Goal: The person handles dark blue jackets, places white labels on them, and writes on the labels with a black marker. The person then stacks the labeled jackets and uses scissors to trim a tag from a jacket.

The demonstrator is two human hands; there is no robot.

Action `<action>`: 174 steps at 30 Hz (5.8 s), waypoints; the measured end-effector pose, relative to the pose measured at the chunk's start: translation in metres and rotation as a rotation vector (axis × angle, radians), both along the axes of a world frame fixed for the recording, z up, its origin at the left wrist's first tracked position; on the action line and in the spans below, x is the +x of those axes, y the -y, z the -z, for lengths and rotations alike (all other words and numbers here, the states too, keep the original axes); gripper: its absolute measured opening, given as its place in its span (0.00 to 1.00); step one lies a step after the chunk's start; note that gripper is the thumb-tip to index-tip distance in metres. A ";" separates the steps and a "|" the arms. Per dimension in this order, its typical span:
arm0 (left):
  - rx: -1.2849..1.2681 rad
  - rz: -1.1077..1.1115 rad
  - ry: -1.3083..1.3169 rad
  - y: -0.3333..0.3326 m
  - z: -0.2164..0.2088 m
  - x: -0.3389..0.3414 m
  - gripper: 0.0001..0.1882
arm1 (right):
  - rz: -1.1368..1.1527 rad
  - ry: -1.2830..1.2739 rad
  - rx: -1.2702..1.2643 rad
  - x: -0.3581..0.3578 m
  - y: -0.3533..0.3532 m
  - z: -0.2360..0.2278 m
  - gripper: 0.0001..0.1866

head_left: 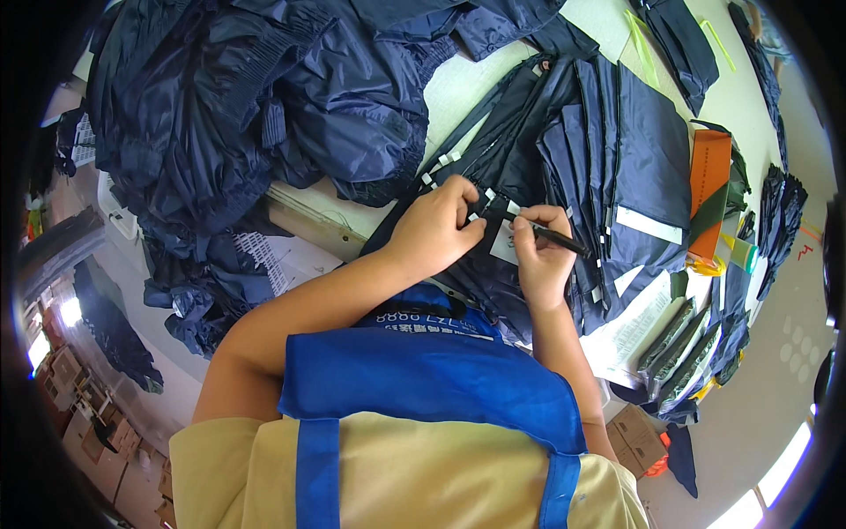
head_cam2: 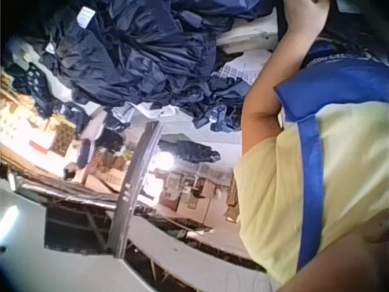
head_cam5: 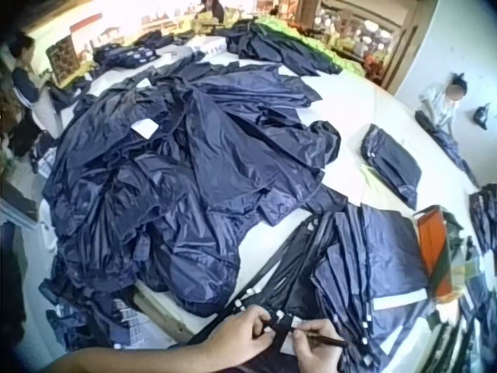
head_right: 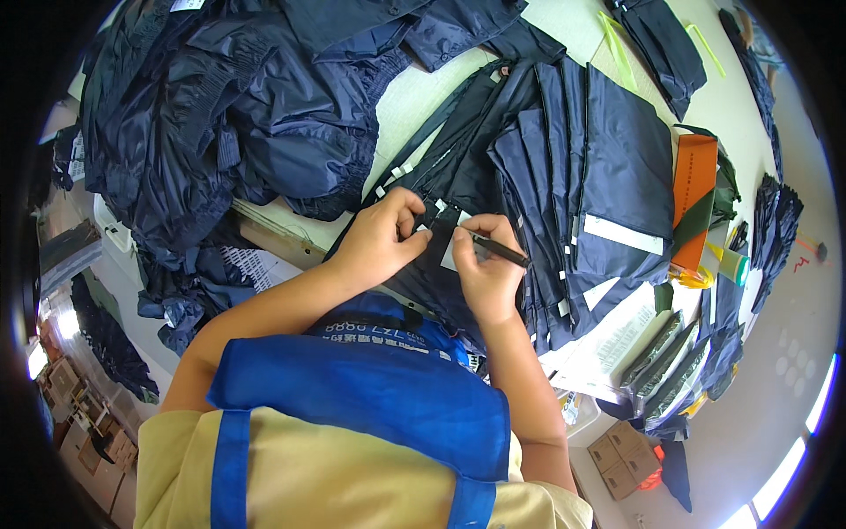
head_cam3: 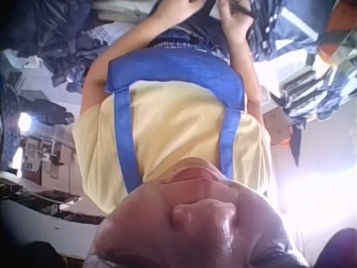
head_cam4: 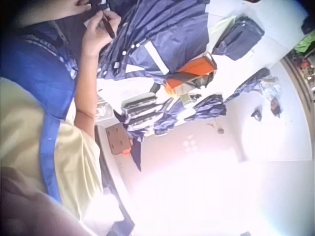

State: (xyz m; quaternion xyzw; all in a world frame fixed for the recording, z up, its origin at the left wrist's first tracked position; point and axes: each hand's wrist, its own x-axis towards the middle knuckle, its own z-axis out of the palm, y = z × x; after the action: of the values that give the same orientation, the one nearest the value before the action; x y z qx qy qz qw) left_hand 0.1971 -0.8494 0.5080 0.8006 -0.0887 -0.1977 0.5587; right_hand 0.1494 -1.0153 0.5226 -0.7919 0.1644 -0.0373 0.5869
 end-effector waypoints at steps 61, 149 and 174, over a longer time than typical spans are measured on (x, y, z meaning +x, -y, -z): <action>0.087 0.018 -0.008 0.020 0.024 0.028 0.04 | -0.063 0.075 -0.381 0.018 0.008 0.007 0.06; -0.229 -0.112 -0.398 -0.015 0.016 -0.010 0.08 | -0.203 0.094 -0.057 0.006 -0.012 -0.004 0.04; -0.282 -0.142 -0.417 -0.015 0.015 -0.013 0.08 | -0.166 0.113 -0.108 0.006 -0.012 -0.003 0.04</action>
State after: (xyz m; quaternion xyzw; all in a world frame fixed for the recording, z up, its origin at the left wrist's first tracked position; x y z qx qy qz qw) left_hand 0.1842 -0.8348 0.4932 0.6611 0.0583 -0.3044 0.6833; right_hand 0.1551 -1.0036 0.5260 -0.8299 0.0626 -0.0418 0.5529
